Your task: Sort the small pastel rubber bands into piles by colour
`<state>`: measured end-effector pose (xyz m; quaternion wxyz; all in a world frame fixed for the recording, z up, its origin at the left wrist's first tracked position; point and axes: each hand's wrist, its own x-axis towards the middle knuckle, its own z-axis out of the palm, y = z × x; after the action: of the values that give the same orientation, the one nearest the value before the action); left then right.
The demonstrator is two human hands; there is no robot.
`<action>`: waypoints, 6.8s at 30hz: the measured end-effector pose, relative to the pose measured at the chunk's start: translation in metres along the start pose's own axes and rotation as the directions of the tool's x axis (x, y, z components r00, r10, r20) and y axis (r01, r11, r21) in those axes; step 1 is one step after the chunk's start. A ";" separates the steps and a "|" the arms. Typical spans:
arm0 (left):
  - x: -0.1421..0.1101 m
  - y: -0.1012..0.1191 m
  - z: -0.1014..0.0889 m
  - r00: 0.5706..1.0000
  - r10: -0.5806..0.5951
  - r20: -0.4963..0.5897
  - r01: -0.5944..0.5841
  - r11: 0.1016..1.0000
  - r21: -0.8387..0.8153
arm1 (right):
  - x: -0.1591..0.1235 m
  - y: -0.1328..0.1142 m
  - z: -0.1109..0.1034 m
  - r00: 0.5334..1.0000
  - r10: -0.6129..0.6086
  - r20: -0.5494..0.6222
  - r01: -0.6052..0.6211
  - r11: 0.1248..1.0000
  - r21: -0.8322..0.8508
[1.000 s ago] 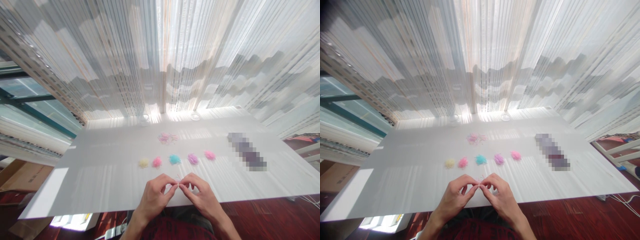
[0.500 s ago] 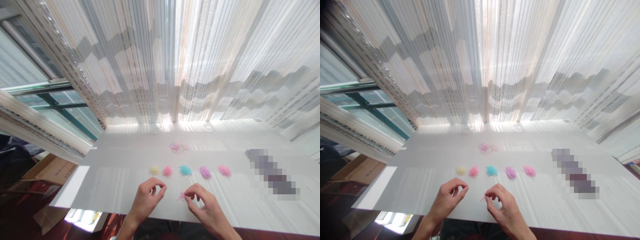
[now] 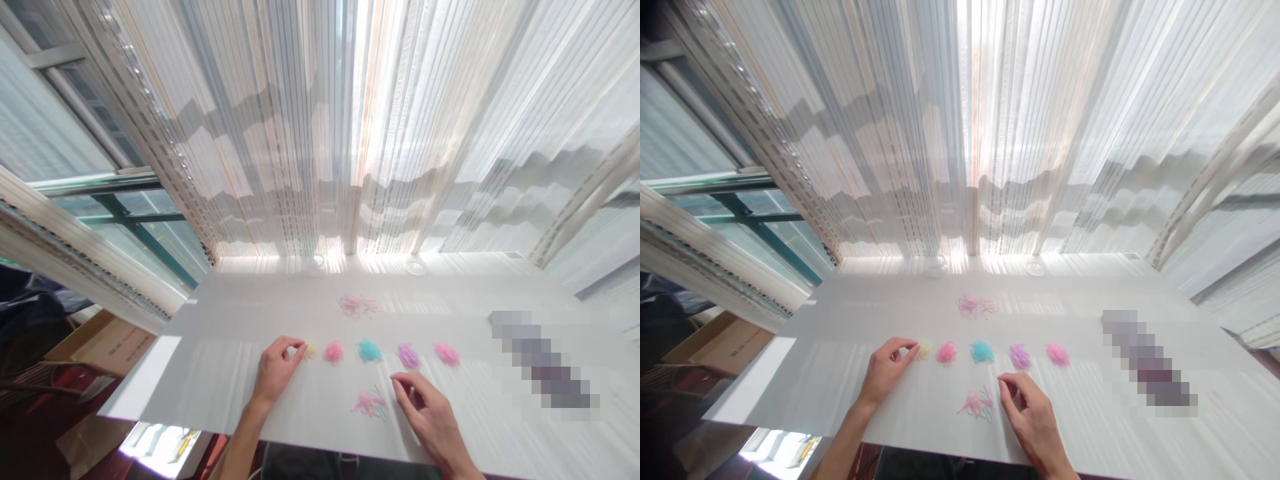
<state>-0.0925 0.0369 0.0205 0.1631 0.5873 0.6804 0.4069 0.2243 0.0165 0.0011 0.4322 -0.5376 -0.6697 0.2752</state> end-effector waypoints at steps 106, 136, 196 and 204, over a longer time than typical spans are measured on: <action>-0.051 0.066 0.064 0.800 0.342 0.493 -0.341 0.935 -0.095 | -0.009 0.012 0.005 0.941 -0.297 0.159 0.315 0.944 -0.097; -0.070 0.064 0.064 0.807 0.466 0.363 -0.452 0.883 -0.128 | -0.030 0.003 0.006 0.902 -0.404 0.149 0.429 0.873 -0.230; -0.073 0.055 0.066 0.887 0.411 0.212 -0.343 0.892 -0.293 | -0.011 -0.014 0.012 0.954 -0.292 0.072 0.288 0.956 0.057; -0.073 0.051 0.071 0.901 0.372 0.223 -0.284 0.895 -0.344 | -0.011 -0.012 0.012 0.962 -0.261 0.079 0.259 0.965 0.032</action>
<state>0.0102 -0.0059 -0.0039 0.2750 0.7146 0.4694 0.4398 0.2090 0.0036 0.0022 0.4421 -0.4285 -0.7489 0.2453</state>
